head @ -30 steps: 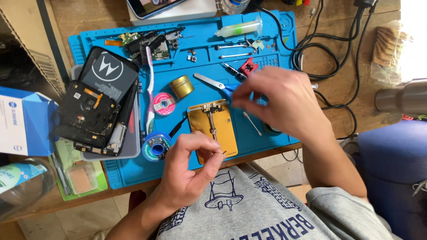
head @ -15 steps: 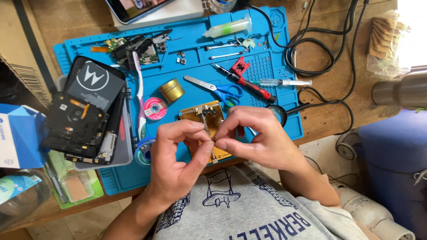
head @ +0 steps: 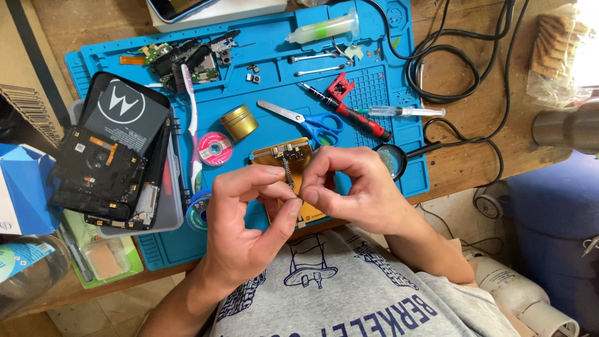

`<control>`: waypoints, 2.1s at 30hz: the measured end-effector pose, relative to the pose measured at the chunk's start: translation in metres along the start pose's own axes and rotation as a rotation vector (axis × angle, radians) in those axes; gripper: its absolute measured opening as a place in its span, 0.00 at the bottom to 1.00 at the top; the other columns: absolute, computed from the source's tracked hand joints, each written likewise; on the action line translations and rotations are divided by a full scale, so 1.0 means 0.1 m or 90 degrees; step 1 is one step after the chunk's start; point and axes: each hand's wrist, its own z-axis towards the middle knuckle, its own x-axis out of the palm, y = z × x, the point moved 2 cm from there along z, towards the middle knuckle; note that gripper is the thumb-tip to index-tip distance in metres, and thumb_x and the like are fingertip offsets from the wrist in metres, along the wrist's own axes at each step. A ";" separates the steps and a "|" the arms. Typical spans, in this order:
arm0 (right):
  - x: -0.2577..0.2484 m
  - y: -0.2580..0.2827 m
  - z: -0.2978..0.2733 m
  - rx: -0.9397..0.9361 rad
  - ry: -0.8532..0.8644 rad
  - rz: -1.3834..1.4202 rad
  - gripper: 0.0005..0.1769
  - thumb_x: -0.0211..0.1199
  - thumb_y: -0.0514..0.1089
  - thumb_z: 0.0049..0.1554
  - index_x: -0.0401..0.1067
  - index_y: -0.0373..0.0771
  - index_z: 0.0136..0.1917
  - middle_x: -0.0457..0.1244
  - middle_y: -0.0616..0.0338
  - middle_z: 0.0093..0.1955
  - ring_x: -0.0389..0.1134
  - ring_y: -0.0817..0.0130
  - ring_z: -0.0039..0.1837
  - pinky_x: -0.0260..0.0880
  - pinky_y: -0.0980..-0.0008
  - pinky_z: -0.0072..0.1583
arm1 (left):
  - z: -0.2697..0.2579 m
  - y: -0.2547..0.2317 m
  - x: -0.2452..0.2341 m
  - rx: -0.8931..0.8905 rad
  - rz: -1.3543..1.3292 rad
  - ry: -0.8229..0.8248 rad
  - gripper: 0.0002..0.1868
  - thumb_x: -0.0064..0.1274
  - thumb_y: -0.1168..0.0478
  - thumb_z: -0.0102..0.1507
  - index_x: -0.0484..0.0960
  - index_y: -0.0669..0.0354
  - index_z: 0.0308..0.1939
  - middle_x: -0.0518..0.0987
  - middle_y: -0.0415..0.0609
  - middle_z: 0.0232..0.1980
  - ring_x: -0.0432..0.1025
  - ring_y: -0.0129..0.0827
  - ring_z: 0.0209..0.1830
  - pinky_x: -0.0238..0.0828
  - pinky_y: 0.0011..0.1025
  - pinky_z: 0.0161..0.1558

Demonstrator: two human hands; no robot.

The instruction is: The person sits on the floor and works on a small electronic component held in a vise. They use a soldering iron to apply solder, then cut a piece of wire with scissors. They apply flux from a syringe to the component and continue to manipulate the wire and component with their hands.

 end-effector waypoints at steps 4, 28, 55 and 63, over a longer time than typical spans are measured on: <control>-0.01 -0.06 -0.02 0.035 -0.034 0.053 0.09 0.70 0.48 0.67 0.76 0.42 0.48 0.66 0.68 0.39 0.63 0.79 0.41 0.65 0.75 0.45 | 0.00 -0.01 0.00 -0.001 -0.037 -0.015 0.24 0.63 0.68 0.73 0.67 0.57 0.67 0.86 0.52 0.42 0.80 0.32 0.39 0.81 0.26 0.43; -0.90 0.26 0.65 -0.254 -0.171 -0.790 0.21 0.73 0.54 0.83 0.75 0.38 0.77 0.63 0.43 0.69 0.65 0.44 0.67 0.69 0.46 0.55 | 0.17 -0.02 0.03 0.088 0.144 0.046 0.06 0.56 0.61 0.69 0.79 0.53 0.37 0.79 0.42 0.32 0.69 0.33 0.31 0.67 0.37 0.42; -0.29 -0.49 -0.24 -0.243 -0.279 -0.050 0.21 0.66 0.56 0.71 0.61 0.40 0.58 0.61 0.55 0.40 0.68 0.59 0.38 0.69 0.62 0.47 | 0.12 0.15 0.10 0.190 0.079 0.233 0.08 0.62 0.68 0.68 0.79 0.54 0.38 0.72 0.44 0.32 0.63 0.41 0.28 0.54 0.42 0.34; -0.20 -0.46 -0.24 -0.189 -0.222 -0.131 0.21 0.62 0.57 0.73 0.58 0.40 0.60 0.62 0.53 0.43 0.72 0.55 0.44 0.69 0.60 0.52 | 0.12 0.20 0.09 0.169 0.106 0.251 0.09 0.61 0.66 0.71 0.77 0.55 0.37 0.72 0.46 0.33 0.67 0.44 0.30 0.58 0.43 0.34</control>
